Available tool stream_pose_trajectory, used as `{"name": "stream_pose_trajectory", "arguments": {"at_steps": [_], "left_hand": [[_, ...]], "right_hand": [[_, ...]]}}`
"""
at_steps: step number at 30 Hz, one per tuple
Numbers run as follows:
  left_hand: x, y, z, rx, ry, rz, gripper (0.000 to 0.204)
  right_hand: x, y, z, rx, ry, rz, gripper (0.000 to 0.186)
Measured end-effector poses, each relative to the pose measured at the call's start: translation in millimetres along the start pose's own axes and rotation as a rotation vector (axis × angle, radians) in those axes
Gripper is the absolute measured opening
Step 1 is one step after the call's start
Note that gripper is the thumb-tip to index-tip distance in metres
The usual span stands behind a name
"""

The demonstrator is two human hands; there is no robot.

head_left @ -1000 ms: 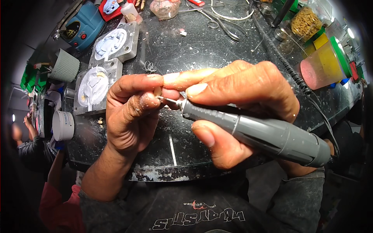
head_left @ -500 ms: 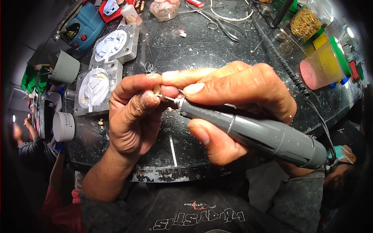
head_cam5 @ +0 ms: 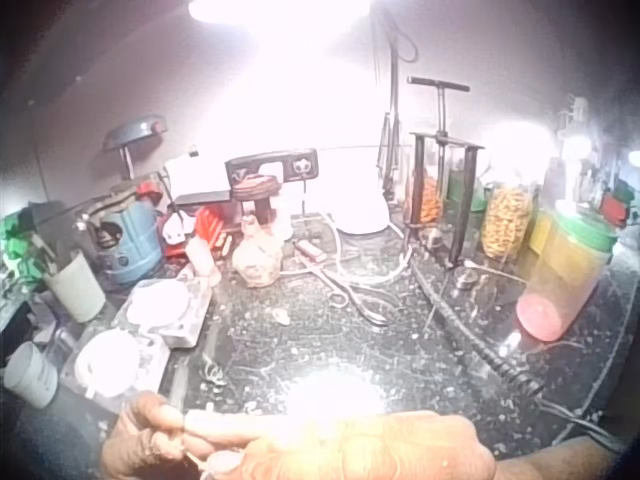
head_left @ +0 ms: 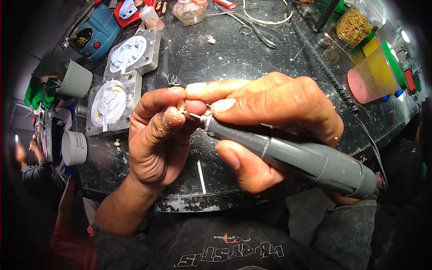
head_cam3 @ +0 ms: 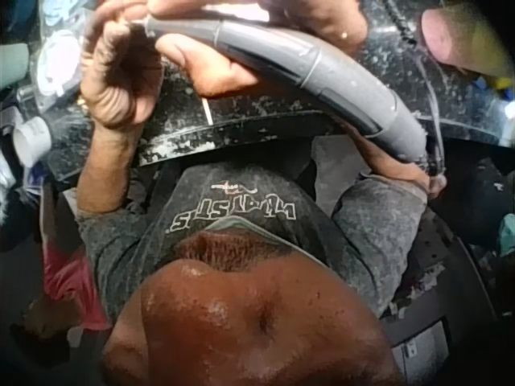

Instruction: The person grinds and shapes a small artificial tooth using a rotary tool while holding the piece by hand.

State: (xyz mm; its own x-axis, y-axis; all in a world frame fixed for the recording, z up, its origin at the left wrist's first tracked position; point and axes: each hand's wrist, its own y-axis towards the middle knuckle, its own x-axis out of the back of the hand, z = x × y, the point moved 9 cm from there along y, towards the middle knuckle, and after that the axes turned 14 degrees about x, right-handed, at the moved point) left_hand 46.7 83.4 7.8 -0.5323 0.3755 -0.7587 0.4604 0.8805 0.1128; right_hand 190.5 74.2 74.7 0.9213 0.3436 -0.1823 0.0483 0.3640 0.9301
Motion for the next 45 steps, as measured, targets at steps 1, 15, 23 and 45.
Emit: {"name": "stream_pose_trajectory", "arguments": {"at_steps": [1, 15, 23, 45], "left_hand": [[-0.4, -0.2, 0.4, 0.000, 0.001, 0.000, 0.026], [-6.4, 1.6, 3.3, 0.003, -0.047, 0.016, 0.025], [-2.4, -1.4, 2.7, -0.007, -0.055, -0.021, 0.026], [4.1, 0.0, -9.0, -0.037, 0.143, -0.025, 0.022]], "right_hand": [[0.0, -0.2, 0.7, 0.001, 0.000, 0.000, 0.024], [1.2, -1.4, 1.8, -0.065, 0.027, 0.002, 0.026], [-1.3, -0.9, 0.9, -0.034, 0.013, 0.042, 0.026], [0.0, -0.9, 6.9, -0.107, -0.021, -0.006, 0.023]]}}
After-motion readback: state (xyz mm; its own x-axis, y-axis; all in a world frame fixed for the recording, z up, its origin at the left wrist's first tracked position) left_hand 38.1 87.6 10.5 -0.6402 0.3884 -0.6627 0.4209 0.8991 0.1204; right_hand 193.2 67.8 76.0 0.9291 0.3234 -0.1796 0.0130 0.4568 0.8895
